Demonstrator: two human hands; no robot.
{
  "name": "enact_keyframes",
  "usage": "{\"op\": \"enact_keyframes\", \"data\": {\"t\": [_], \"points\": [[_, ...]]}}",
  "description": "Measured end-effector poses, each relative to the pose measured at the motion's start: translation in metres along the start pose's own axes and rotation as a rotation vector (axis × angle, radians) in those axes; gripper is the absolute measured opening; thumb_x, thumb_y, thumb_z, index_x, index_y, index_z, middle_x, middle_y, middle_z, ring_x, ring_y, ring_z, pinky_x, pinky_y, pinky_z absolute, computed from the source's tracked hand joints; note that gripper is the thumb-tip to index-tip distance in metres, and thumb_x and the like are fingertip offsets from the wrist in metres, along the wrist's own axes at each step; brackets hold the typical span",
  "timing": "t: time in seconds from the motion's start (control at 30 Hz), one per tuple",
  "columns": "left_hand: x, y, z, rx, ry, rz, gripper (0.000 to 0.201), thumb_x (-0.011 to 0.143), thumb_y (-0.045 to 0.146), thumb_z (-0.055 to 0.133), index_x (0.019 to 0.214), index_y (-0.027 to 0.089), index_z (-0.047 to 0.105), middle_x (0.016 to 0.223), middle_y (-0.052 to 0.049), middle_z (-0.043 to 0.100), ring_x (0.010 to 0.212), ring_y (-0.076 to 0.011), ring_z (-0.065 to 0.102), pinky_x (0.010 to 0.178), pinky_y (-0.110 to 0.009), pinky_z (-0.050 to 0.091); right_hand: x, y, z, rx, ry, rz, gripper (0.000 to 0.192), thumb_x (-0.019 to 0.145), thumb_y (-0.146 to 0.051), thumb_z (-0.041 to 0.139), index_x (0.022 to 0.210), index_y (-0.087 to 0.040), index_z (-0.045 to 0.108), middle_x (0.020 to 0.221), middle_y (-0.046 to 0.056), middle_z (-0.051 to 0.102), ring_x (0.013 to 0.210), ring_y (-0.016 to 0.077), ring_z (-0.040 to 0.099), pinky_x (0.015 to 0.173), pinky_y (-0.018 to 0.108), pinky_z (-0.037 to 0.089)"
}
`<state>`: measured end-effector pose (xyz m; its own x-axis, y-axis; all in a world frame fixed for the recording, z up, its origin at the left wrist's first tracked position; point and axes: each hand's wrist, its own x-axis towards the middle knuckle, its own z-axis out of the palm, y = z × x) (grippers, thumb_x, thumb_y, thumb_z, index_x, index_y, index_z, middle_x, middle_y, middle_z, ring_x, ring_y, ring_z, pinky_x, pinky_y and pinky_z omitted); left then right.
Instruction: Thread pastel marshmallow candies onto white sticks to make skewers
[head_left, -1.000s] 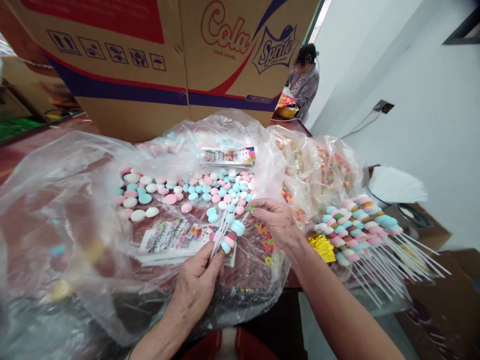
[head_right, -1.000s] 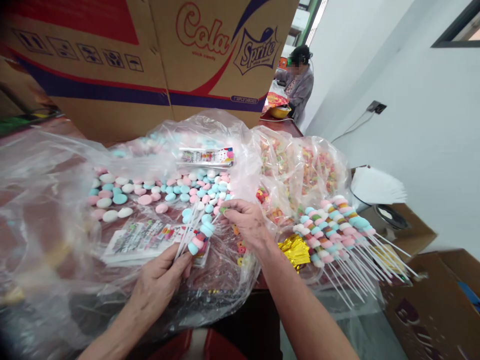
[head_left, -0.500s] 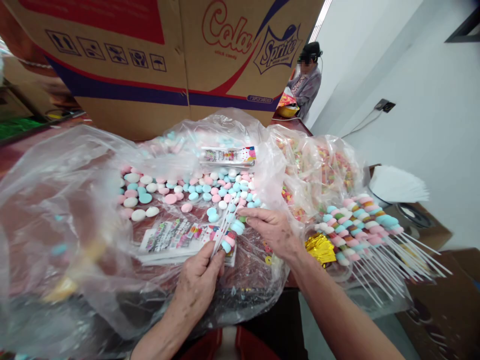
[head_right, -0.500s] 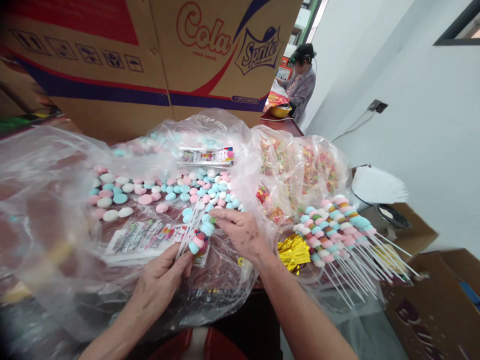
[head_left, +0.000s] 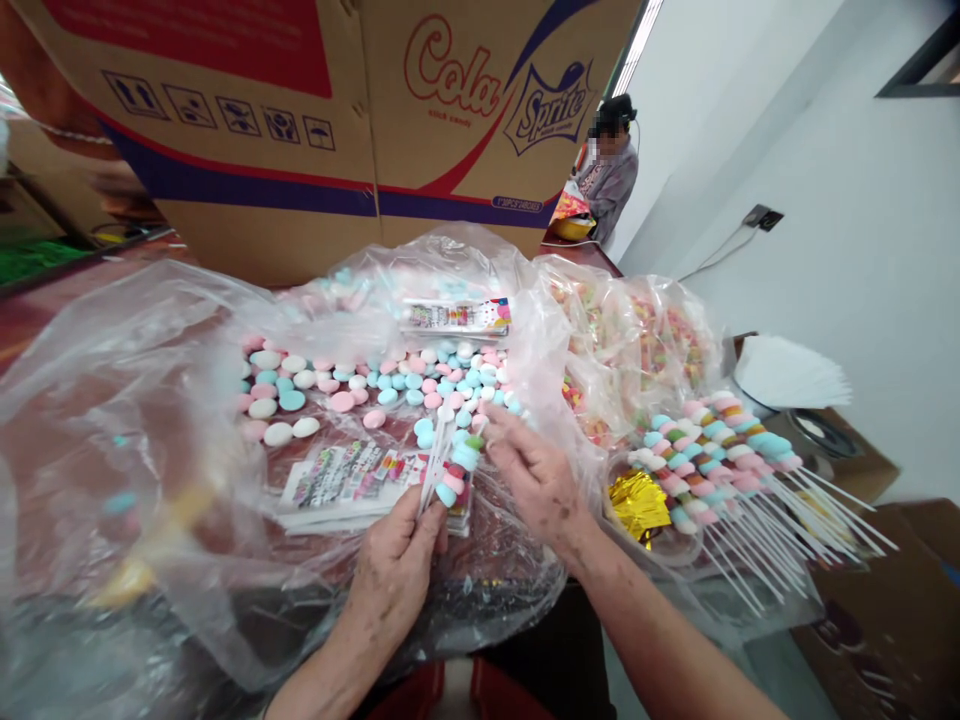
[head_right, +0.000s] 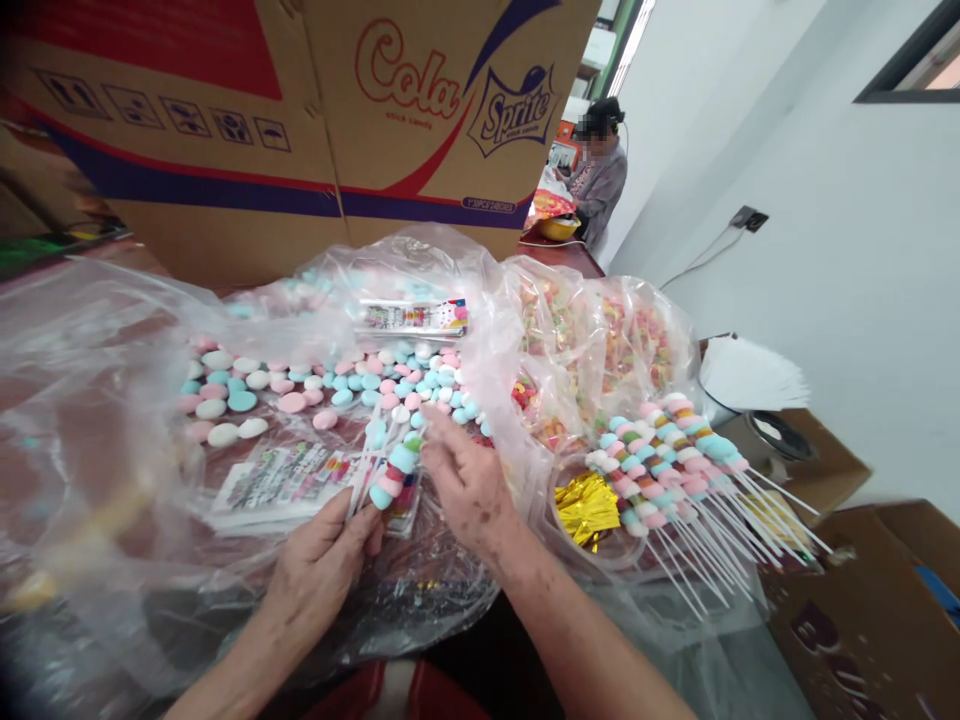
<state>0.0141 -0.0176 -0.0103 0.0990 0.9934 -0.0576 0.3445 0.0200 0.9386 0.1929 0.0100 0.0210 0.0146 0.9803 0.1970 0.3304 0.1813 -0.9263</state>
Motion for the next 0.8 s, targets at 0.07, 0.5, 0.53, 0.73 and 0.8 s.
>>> {"op": "enact_keyframes", "data": {"t": [0.07,0.5,0.53,0.73,0.8], "points": [[-0.002,-0.003,0.000,-0.063,0.023,-0.023,0.036,0.089,0.046,0.047,0.063,0.022,0.051,0.052,0.005,0.046,0.048,-0.0131,0.041,0.047,-0.024,0.031,0.011,0.001,0.000,-0.052,0.088,-0.005,0.038,0.096,-0.032,0.045,0.133,-0.025,0.055,0.119,0.004,0.070,0.102,0.0176,0.067,0.092,0.032,0.050],[-0.003,-0.009,0.000,-0.183,0.079,-0.077,0.035,0.090,0.046,0.050,0.066,0.021,0.054,0.051,0.005,0.048,0.043,-0.0105,0.037,0.040,-0.022,0.027,0.043,0.008,0.015,-0.788,-0.076,-0.028,0.023,0.089,-0.016,0.049,0.107,-0.019,0.063,0.105,0.008,0.067,0.091,0.0189,0.061,0.080,0.028,0.046],[-0.003,-0.010,0.001,-0.185,0.080,-0.083,0.035,0.090,0.046,0.050,0.066,0.021,0.054,0.050,0.005,0.047,0.043,-0.0106,0.037,0.040,-0.022,0.027,0.045,0.009,0.010,-0.774,-0.020,-0.023,0.024,0.088,-0.017,0.048,0.108,-0.019,0.062,0.107,0.008,0.066,0.091,0.0187,0.061,0.079,0.028,0.046],[-0.002,-0.013,0.002,-0.206,0.075,-0.076,0.036,0.089,0.048,0.050,0.066,0.021,0.054,0.050,0.005,0.046,0.043,-0.0105,0.036,0.041,-0.022,0.027,0.052,0.018,0.007,-0.928,-0.088,-0.078,0.020,0.091,-0.015,0.048,0.106,-0.018,0.061,0.109,0.009,0.066,0.097,0.0205,0.061,0.080,0.028,0.045],[-0.002,-0.012,0.001,-0.202,0.076,-0.075,0.036,0.089,0.048,0.050,0.065,0.021,0.054,0.050,0.006,0.045,0.043,-0.0105,0.036,0.041,-0.022,0.026,0.051,0.022,0.013,-0.997,-0.142,-0.091,0.022,0.092,-0.013,0.047,0.108,-0.018,0.061,0.108,0.010,0.066,0.099,0.0218,0.061,0.083,0.029,0.046]]}}
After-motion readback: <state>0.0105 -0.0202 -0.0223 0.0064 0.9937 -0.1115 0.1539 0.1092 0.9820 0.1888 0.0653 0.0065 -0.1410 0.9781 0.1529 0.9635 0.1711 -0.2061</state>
